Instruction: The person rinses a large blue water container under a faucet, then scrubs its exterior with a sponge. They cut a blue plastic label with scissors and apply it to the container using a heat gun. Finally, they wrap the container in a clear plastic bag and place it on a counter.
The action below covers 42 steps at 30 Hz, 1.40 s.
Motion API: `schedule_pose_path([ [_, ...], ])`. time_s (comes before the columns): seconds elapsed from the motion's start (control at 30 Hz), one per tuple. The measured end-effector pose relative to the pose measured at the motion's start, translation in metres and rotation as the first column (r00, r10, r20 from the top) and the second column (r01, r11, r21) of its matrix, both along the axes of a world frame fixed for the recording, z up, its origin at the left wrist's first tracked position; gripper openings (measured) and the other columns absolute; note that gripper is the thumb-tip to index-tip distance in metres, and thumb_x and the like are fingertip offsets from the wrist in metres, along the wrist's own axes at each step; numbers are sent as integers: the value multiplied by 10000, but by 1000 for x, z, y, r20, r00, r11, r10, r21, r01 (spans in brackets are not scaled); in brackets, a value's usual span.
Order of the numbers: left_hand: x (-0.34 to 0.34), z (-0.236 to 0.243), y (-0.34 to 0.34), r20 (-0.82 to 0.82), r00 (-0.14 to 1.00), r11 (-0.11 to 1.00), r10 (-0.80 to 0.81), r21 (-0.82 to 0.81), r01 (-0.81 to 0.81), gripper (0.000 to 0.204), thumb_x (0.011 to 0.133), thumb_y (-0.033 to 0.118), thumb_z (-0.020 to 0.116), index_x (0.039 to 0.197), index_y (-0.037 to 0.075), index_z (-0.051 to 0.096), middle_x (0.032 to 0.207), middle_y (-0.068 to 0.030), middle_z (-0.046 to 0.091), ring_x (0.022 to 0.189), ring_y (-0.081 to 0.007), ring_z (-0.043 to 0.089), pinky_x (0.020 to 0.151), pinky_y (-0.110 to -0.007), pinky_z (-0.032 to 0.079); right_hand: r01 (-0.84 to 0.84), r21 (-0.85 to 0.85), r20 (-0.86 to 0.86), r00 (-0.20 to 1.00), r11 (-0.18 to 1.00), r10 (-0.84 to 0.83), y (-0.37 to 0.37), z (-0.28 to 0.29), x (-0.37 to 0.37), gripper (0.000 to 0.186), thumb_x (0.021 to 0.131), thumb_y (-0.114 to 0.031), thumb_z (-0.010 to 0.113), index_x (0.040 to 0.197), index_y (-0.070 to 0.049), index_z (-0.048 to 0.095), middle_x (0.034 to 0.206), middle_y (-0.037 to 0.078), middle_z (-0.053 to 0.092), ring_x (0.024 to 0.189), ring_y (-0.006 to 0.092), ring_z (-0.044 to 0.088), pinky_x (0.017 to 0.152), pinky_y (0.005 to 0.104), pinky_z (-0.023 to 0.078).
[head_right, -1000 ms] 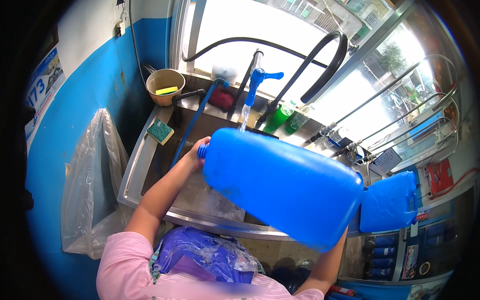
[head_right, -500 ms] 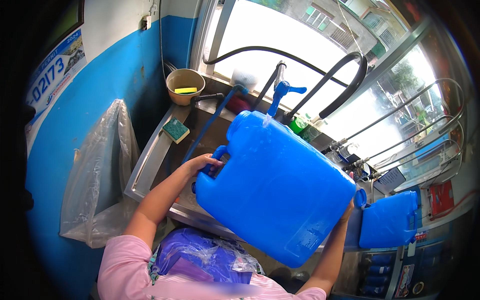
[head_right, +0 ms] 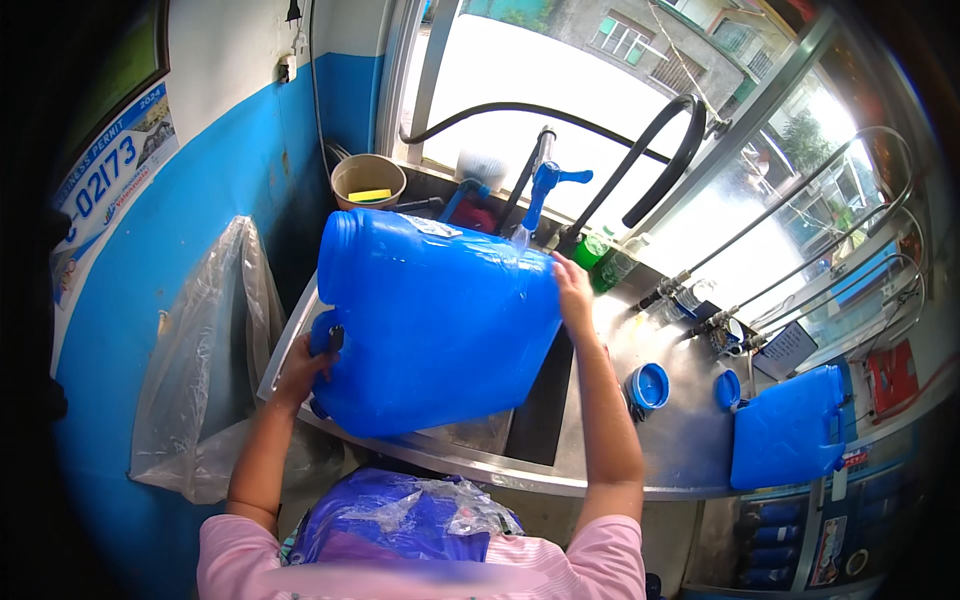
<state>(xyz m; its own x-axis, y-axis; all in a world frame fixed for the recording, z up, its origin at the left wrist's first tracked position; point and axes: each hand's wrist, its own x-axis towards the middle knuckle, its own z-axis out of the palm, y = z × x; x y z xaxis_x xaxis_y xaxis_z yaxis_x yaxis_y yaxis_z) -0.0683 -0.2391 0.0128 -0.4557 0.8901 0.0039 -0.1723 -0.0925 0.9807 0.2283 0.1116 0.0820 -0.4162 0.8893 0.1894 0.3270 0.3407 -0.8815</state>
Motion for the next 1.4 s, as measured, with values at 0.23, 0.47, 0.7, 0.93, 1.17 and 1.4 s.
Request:
schedule_pose_path([
  [0.23, 69, -4, -8, 81, 984, 987, 158, -55, -154, 110, 792, 89, 696, 828, 33, 608, 656, -17, 590, 520, -94, 532, 486, -241, 422, 13, 397, 79, 996, 918, -49, -99, -31, -109, 475, 1010, -380, 353, 1432, -176, 426, 1500, 228, 314, 1412, 416, 230, 1138, 569, 120],
  [0.47, 123, 10, -9, 208, 977, 997, -34, -53, 47, 249, 860, 143, 689, 1030, 33, 544, 890, -63, 592, 747, -132, 588, 707, -294, 490, -256, 358, 272, 949, 898, 163, -234, 15, -34, 570, 878, -335, 653, 1303, -11, 452, 1109, 248, 573, 1058, 363, 573, 870, 434, 459],
  [0.7, 183, 28, 38, -264, 723, 736, -638, 65, 673, 707, 863, 99, 627, 1433, 5, 219, 1275, -222, 500, 1130, -333, 564, 956, -435, 465, 53, 40, 375, 925, 998, -64, -226, 38, 30, 835, 845, -414, 701, 1329, 121, 280, 724, 147, 666, 653, 278, 672, 625, 360, 521],
  [0.93, 191, 81, 64, -500, 5, 264, -866, -449, 853, 732, 863, 66, 548, 1471, -45, 156, 1176, -269, 603, 1030, -400, 618, 898, -429, 489, 24, -370, -332, 930, 929, -157, -246, -9, 88, 742, 917, -249, 571, 1518, -93, 164, 1047, 158, 611, 894, 205, 610, 773, 331, 511],
  [1.17, 156, 117, 123, -534, 715, 766, -451, 180, 618, 322, 819, -45, 501, 1075, 25, 682, 818, -145, 703, 700, -208, 696, 658, -315, 548, 311, -274, -566, 713, 910, -414, -265, -38, 169, 523, 835, -208, 587, 1286, -23, 396, 696, 64, 543, 534, 124, 511, 494, 250, 427],
  [1.4, 98, 43, 266, -374, 900, 935, -224, 179, 307, 215, 962, 174, 527, 1089, 34, 630, 1026, -108, 649, 944, -211, 607, 863, -323, 468, 297, -228, -684, 629, 927, -370, -280, -65, 239, 349, 854, -283, 553, 1104, -50, 480, 717, 46, 534, 560, 135, 513, 473, 255, 426],
])
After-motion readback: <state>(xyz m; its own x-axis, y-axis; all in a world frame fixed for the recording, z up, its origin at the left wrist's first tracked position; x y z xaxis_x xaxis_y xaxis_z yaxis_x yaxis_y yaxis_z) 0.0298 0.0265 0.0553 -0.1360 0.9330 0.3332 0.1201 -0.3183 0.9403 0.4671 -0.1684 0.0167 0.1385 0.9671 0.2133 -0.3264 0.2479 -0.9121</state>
